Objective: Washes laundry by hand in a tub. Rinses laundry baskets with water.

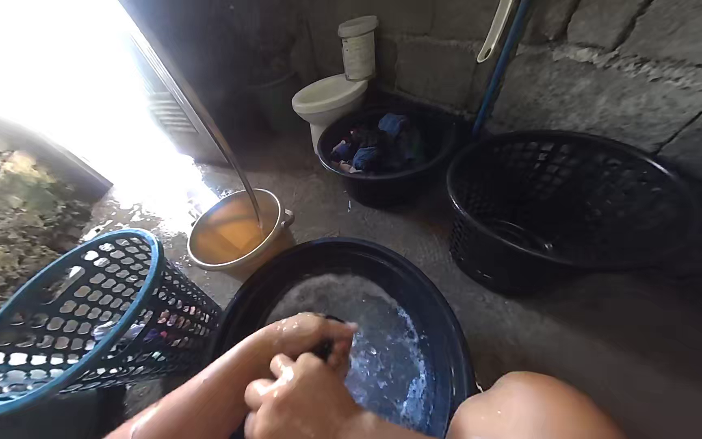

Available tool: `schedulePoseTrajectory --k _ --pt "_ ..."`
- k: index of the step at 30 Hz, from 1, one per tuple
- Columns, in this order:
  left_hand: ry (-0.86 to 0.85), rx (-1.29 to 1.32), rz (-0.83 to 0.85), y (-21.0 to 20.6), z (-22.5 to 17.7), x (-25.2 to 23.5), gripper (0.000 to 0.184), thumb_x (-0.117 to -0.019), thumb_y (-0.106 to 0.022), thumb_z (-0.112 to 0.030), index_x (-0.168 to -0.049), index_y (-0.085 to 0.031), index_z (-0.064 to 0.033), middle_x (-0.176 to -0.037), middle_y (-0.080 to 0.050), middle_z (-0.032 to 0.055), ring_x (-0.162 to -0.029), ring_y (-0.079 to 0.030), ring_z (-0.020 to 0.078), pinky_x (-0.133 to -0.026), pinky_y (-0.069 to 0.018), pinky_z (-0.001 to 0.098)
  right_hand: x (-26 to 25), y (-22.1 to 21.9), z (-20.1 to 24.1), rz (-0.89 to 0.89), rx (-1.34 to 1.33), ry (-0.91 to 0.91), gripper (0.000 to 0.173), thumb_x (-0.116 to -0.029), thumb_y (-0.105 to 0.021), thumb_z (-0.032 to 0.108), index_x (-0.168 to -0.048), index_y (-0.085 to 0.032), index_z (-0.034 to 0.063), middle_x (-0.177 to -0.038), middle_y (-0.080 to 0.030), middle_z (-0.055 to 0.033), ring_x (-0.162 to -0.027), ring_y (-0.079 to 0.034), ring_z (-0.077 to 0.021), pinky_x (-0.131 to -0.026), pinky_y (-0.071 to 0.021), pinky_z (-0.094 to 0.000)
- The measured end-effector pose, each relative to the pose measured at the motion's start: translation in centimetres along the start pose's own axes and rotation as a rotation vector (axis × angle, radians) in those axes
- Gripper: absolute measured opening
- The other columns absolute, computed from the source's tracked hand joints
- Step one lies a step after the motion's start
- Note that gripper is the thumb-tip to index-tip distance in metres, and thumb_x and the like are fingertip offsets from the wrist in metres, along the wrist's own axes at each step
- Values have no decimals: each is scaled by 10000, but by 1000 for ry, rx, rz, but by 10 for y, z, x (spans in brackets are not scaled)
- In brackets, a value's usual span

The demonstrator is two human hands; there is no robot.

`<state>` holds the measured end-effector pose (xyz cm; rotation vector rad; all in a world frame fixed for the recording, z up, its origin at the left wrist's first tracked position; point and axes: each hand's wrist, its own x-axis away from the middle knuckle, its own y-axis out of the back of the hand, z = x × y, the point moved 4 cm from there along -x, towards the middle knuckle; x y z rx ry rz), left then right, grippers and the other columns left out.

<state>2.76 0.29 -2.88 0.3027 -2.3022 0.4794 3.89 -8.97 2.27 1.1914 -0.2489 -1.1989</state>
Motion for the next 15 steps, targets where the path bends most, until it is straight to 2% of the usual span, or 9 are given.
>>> schedulePoseTrajectory --k 1,3,4,6,8,10,11,12,15 --pt "87 -122 39 -3 1 1 377 -1093 -336 -320 -774 -487 -187 -641 -500 -67 -612 -546 72 -667 -520 279 2 -7 5 25 -12 -2 103 -848 -687 103 -751 -719 92 -833 -708 -60 -812 -687 -274 -594 -520 -448" --pt "226 -418 -13 -11 3 3 361 -1097 -396 -340 -831 -530 -137 -661 -535 -41 -609 -561 84 -642 -514 288 5 -20 13 56 -20 -24 118 -880 -649 84 -800 -733 63 -823 -719 -99 -787 -709 -290 -603 -552 -456" --pt "284 -596 -34 -16 2 3 361 -1096 -415 -364 -889 -565 -109 -689 -548 -28 -618 -558 86 -641 -503 297 7 -26 16 84 -27 -33 118 -892 -638 76 -841 -739 42 -837 -720 -122 -789 -713 -303 -628 -564 -463" --pt "363 -909 -21 -26 2 0 443 -1097 -417 -408 -1040 -645 -33 -792 -605 60 -695 -576 162 -706 -497 398 11 -39 20 170 -66 -31 110 -895 -631 45 -885 -732 4 -893 -724 -155 -822 -716 -324 -675 -579 -488" --pt "364 -1095 17 -36 7 -5 477 -1103 -405 -393 -1062 -658 10 -851 -633 144 -759 -612 255 -739 -500 489 14 -43 23 349 -93 -21 122 -927 -594 6 -938 -707 -38 -940 -711 -193 -871 -714 -350 -734 -582 -510" --pt "338 -1198 45 -45 14 -10 461 -1101 -427 -352 -1074 -667 41 -954 -652 224 -893 -640 359 -808 -490 577 15 -42 29 588 -117 -59 195 -989 -499 -33 -1054 -678 -78 -1085 -695 -242 -1027 -692 -394 -843 -567 -542" --pt "326 -1237 61 -50 20 -14 443 -1096 -440 -331 -1076 -670 47 -1008 -657 252 -969 -642 399 -845 -483 613 19 -46 30 639 -161 -96 224 -1011 -461 -32 -1105 -657 -87 -1135 -681 -262 -1077 -679 -416 -871 -563 -563" --pt "311 -1275 73 -55 27 -18 418 -1086 -458 -314 -1065 -676 43 -1032 -663 259 -1009 -644 419 -858 -486 635 25 -53 30 630 -204 -130 243 -1027 -443 -12 -1133 -649 -83 -1155 -677 -267 -1095 -679 -421 -881 -569 -574" --pt "210 -1315 23 -64 44 -27 358 -1050 -519 -284 -1009 -696 25 -1012 -681 249 -1000 -658 439 -827 -501 660 44 -72 27 500 -298 -211 301 -1076 -431 128 -1166 -674 -26 -1146 -701 -238 -1086 -698 -382 -917 -570 -561"
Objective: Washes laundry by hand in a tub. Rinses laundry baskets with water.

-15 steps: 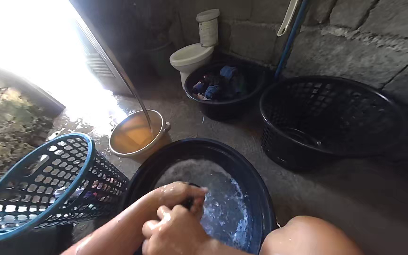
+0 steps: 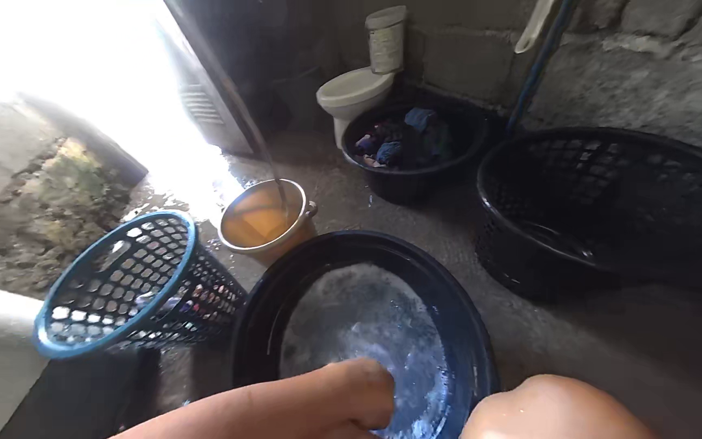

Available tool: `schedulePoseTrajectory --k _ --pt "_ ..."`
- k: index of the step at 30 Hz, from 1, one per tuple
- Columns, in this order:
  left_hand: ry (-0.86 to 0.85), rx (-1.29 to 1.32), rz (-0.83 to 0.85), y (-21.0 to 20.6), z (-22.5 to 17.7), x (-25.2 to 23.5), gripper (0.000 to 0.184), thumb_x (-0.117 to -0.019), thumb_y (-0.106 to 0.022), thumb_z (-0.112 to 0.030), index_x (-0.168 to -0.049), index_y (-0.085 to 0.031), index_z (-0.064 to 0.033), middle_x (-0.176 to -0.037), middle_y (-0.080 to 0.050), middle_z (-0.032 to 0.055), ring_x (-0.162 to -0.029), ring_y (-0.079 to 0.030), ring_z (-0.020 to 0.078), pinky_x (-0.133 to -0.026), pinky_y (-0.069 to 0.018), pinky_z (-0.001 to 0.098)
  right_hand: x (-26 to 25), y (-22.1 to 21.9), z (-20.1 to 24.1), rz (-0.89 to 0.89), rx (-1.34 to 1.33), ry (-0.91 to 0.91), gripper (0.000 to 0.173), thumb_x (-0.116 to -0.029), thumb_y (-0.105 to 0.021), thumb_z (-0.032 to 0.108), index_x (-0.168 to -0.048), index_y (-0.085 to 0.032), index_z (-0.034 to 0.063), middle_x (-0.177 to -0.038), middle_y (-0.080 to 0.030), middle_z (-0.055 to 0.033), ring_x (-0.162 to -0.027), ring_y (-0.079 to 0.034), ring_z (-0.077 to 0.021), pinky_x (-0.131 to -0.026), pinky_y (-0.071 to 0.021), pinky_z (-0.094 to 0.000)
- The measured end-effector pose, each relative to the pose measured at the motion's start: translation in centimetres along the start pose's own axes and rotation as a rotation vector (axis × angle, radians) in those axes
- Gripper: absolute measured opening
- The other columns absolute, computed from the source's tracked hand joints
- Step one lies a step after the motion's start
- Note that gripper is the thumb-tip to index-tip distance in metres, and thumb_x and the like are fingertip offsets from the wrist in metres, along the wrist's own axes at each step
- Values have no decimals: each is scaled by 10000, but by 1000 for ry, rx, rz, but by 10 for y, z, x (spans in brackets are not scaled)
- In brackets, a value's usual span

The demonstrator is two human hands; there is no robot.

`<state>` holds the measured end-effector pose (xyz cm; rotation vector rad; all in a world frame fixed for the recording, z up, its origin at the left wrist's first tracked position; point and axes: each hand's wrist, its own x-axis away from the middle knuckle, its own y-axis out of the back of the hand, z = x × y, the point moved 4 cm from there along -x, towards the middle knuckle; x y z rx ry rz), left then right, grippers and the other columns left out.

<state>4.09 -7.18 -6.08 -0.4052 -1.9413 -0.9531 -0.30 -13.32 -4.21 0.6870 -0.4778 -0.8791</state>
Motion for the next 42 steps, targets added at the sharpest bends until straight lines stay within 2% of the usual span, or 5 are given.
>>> schedulePoseTrajectory --k 9,15,26,28,42 --pt "374 516 -919 92 118 186 389 -1113 -423 -316 -1022 -659 -20 -789 -582 60 -715 -572 151 -697 -503 371 -18 95 -40 -540 210 259 456 -967 -633 214 -1396 -630 369 -1436 -612 -65 -1348 -557 -311 -1050 -480 -579" --pt "746 -2 -1190 104 205 304 361 -998 -660 -393 -1225 -688 -113 -1365 -593 202 -1271 -517 475 -1024 -332 757 -7 136 -88 -697 91 -147 466 -895 -709 115 -1357 -676 165 -1387 -597 -134 -1174 -618 -354 -943 -535 -560" --pt "64 368 -723 -60 157 21 478 -1015 -600 -275 -1273 -611 128 -1120 -658 379 -986 -673 522 -816 -551 649 9 156 -120 -525 -39 -421 381 -954 -697 136 -1334 -675 117 -1445 -529 -148 -1259 -588 -292 -1020 -526 -493" --pt "565 717 -269 -22 41 77 486 -1107 -429 -141 -1557 -355 27 -1594 -389 230 -1479 -381 357 -1226 -279 463 9 155 -121 -494 -62 -443 390 -958 -697 138 -1347 -665 120 -1457 -521 -146 -1234 -606 -293 -1013 -533 -490" --pt "-32 1588 -733 -31 96 -38 202 -1058 -512 -136 -1197 -581 -8 -864 -631 38 -713 -620 115 -670 -550 302 -4 118 -130 153 -4 -680 443 -958 -596 125 -1395 -612 55 -1353 -618 -207 -1296 -567 -370 -1060 -452 -577"
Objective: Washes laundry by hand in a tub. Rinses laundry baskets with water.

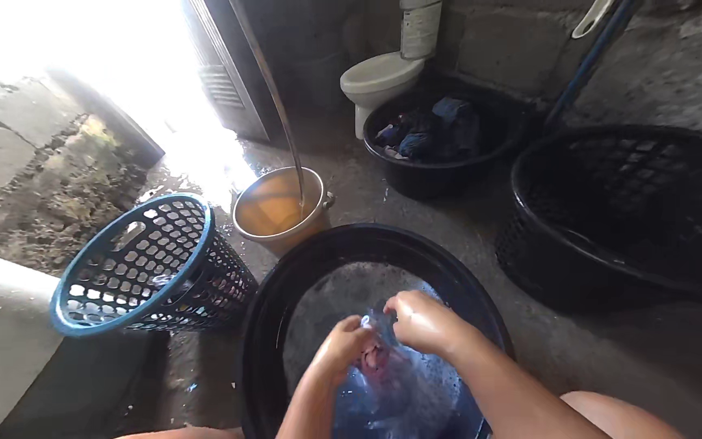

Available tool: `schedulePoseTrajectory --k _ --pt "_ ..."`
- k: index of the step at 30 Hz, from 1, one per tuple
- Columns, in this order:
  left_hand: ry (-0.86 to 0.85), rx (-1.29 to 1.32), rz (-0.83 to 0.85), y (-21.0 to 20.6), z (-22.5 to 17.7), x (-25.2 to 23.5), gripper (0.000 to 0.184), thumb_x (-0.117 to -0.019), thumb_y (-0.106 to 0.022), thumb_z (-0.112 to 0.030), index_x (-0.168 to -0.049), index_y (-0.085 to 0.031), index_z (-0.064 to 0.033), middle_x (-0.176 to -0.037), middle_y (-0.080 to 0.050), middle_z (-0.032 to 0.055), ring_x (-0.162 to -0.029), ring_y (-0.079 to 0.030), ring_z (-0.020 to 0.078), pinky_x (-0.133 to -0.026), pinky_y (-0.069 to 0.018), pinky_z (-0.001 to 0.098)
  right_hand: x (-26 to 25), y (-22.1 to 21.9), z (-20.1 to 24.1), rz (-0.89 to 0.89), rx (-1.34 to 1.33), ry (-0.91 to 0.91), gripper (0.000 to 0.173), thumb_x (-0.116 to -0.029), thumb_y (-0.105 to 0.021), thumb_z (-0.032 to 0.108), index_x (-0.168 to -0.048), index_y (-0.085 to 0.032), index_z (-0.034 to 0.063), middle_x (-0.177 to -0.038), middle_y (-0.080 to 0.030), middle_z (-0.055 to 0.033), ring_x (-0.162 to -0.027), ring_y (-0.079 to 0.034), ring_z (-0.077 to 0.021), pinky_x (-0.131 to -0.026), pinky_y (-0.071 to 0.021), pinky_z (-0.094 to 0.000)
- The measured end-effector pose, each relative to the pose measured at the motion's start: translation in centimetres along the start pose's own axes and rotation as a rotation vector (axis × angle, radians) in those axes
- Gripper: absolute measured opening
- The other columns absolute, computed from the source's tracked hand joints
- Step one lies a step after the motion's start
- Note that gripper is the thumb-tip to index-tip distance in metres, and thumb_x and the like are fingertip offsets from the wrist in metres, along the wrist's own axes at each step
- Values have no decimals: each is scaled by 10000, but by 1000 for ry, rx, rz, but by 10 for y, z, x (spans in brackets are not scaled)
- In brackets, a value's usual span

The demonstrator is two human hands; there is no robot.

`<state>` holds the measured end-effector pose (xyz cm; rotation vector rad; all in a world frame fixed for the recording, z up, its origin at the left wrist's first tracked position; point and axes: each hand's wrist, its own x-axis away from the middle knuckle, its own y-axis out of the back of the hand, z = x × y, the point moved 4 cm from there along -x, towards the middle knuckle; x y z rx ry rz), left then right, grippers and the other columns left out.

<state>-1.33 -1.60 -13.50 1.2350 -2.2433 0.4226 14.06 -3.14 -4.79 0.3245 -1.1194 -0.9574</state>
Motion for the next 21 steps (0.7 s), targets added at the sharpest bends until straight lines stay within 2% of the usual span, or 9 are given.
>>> schedulePoseTrajectory --k 2,4,7,10,12,14,16,19,21 --pt "-145 -57 50 0 -45 26 215 -1053 -486 -128 -1199 -595 -12 -949 -658 50 -808 -650 122 -747 -568 319 -9 -12 -5 91 58 -11 520 -947 -632 132 -1445 -538 16 -1391 -573 -254 -1333 -527 -415 -1075 -427 -615" --pt "-229 -90 40 8 -67 44 242 -1060 -477 -143 -1236 -598 -29 -1034 -683 70 -898 -678 144 -810 -586 346 -16 -15 -8 107 18 51 387 -980 -625 158 -1324 -604 -19 -1326 -605 -263 -1285 -556 -413 -1062 -428 -611" --pt "-257 -210 -156 42 -71 50 251 -1074 -487 -185 -1251 -622 -71 -1009 -697 82 -852 -683 158 -747 -579 354 -7 0 -11 140 -185 102 245 -1027 -558 96 -1228 -633 -24 -1156 -661 -198 -1052 -637 -284 -948 -489 -484" --pt "-182 -130 -323 76 -53 40 264 -1100 -457 -209 -1273 -604 -75 -968 -696 112 -777 -686 186 -659 -575 351 5 20 -24 93 -350 80 137 -1044 -528 59 -1108 -620 -19 -974 -646 -116 -829 -616 -151 -806 -515 -349" --pt "-150 54 -377 88 -25 23 314 -1112 -421 -224 -1367 -509 -62 -1003 -687 142 -794 -699 206 -665 -594 359 9 30 -31 -11 -335 36 132 -1032 -552 85 -1067 -637 -11 -964 -680 -133 -846 -637 -197 -804 -511 -398" --pt "-111 99 -469 97 24 -2 396 -1092 -460 -184 -1448 -432 -13 -1136 -653 203 -914 -683 258 -776 -588 423 8 30 -34 -79 -285 -10 153 -1017 -582 129 -1065 -664 9 -988 -694 -145 -914 -670 -248 -847 -525 -456" --pt "8 40 -499 91 81 -22 436 -1060 -532 -157 -1439 -443 40 -1177 -640 239 -967 -663 287 -846 -563 454 6 28 -30 -86 -216 -41 185 -1015 -584 168 -1080 -675 20 -1031 -682 -160 -986 -664 -282 -890 -516 -493" --pt "139 -65 -356 58 154 -23 586 -1016 -597 -79 -1524 -329 38 -1362 -559 234 -1152 -601 274 -979 -514 422 4 21 -24 -69 -144 -48 234 -1023 -584 215 -1123 -691 32 -1085 -679 -169 -1047 -645 -305 -919 -495 -512" --pt "319 -128 -287 30 171 -5 628 -1021 -595 -69 -1566 -290 -7 -1515 -466 207 -1355 -495 291 -1137 -391 445 1 18 -21 -47 -131 -48 274 -1023 -594 241 -1178 -686 34 -1146 -679 -172 -1104 -637 -309 -963 -483 -522"
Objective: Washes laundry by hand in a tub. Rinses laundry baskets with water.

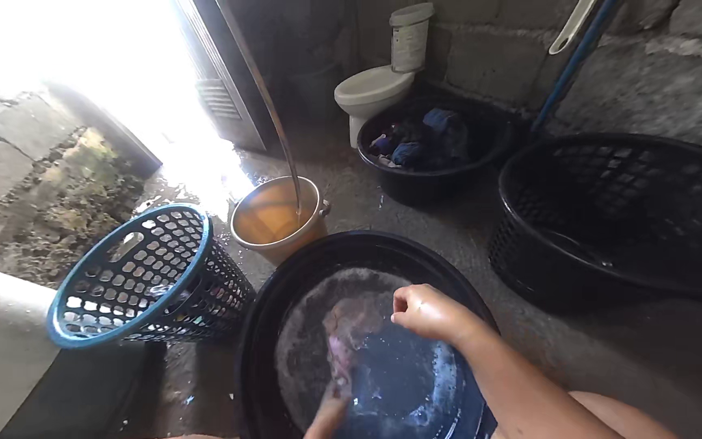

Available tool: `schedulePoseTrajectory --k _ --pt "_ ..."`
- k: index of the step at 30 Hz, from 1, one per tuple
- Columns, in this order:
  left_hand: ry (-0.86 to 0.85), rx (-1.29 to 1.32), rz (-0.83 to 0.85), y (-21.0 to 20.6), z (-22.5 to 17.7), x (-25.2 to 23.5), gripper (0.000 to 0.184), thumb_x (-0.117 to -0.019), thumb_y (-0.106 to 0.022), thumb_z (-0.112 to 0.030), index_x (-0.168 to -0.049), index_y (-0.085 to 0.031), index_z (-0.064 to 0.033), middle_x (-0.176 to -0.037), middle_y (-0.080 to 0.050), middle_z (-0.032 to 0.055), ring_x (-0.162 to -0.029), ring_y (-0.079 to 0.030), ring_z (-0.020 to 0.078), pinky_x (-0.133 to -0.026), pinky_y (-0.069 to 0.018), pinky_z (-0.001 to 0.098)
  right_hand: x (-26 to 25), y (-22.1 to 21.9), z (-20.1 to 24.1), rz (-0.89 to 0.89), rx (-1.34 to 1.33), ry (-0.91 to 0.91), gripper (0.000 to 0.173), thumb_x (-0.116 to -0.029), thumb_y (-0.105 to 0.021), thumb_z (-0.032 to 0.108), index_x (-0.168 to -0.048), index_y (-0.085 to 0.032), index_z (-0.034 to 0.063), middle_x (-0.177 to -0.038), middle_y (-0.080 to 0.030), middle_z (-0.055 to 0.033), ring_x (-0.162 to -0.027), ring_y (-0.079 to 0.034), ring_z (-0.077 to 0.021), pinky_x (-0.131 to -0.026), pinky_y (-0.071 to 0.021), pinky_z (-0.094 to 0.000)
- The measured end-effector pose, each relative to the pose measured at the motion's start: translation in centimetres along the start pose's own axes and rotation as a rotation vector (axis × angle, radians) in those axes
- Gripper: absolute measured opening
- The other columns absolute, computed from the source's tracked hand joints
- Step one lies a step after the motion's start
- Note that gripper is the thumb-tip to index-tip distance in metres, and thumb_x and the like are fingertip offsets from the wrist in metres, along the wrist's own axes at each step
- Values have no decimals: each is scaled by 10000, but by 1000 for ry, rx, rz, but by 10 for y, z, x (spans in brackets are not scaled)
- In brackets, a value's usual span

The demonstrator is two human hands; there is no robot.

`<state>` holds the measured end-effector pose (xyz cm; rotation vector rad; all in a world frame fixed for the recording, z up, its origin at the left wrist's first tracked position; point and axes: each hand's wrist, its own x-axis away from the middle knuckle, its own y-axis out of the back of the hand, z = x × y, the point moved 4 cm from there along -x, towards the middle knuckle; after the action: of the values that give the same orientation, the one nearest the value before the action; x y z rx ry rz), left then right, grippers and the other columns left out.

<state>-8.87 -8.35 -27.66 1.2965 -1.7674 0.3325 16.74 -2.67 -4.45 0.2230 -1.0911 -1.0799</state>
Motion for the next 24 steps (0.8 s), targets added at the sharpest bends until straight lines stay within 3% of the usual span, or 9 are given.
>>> schedulePoseTrajectory --k 4,7,10,12,13,16,19,21,24 --pt "-9 -112 136 -3 6 2 438 -926 -697 -74 -1316 -562 71 -1180 -655 234 -1055 -646 309 -935 -527 492 -14 -19 -2 91 58 22 419 -971 -695 292 -1281 -652 14 -1273 -649 -208 -1227 -600 -349 -1048 -450 -556" --pt "-89 -68 162 6 -80 29 320 -951 -692 -112 -1218 -620 49 -1027 -697 175 -898 -685 253 -834 -573 453 -26 -40 0 165 122 41 561 -910 -773 255 -1369 -596 -14 -1349 -604 -256 -1300 -552 -401 -1093 -415 -589" --pt "-377 127 194 26 -191 104 116 -978 -636 -55 -1056 -650 30 -868 -691 80 -749 -673 149 -722 -587 334 -37 -59 2 201 141 114 857 -827 -833 180 -1555 -402 40 -1438 -510 -298 -1344 -498 -456 -1096 -409 -625" --pt "-547 322 241 44 -233 154 124 -996 -564 -55 -1023 -663 16 -846 -704 84 -741 -684 147 -706 -595 319 -41 -64 5 150 36 213 929 -759 -904 246 -1531 -429 42 -1379 -547 -310 -1270 -550 -462 -1053 -443 -634" --pt "-592 434 248 54 -242 168 164 -1004 -531 -80 -1023 -672 2 -855 -711 94 -760 -695 156 -721 -604 327 -40 -60 10 95 -44 264 795 -799 -875 252 -1469 -506 33 -1331 -594 -288 -1232 -585 -435 -1047 -454 -615" --pt "-538 737 70 84 -234 157 350 -1091 -440 -294 -1145 -644 -15 -962 -715 146 -868 -718 229 -776 -617 407 -32 -33 25 -70 -315 283 320 -979 -666 181 -1250 -668 10 -1176 -694 -194 -1109 -664 -300 -1012 -499 -504" --pt "-362 600 -198 85 -191 108 603 -1103 -323 -488 -1372 -529 10 -1190 -662 218 -1022 -676 322 -838 -574 515 -19 -18 34 -104 -718 367 275 -966 -654 43 -1234 -627 -15 -1027 -716 -148 -875 -729 -194 -836 -616 -376" --pt "-298 604 -100 60 -171 96 660 -1096 -273 -532 -1555 -355 -64 -1469 -502 211 -1251 -552 385 -951 -476 600 -9 -18 46 -127 -798 466 332 -929 -688 11 -1257 -638 -7 -1066 -712 -138 -917 -716 -175 -868 -603 -361" --pt "-440 990 137 17 -174 89 672 -1077 -130 -587 -1267 -560 -106 -1076 -700 105 -976 -691 234 -796 -589 442 -1 -28 58 -141 -841 566 347 -897 -730 54 -1236 -662 29 -1090 -719 -98 -988 -698 -140 -915 -578 -340"
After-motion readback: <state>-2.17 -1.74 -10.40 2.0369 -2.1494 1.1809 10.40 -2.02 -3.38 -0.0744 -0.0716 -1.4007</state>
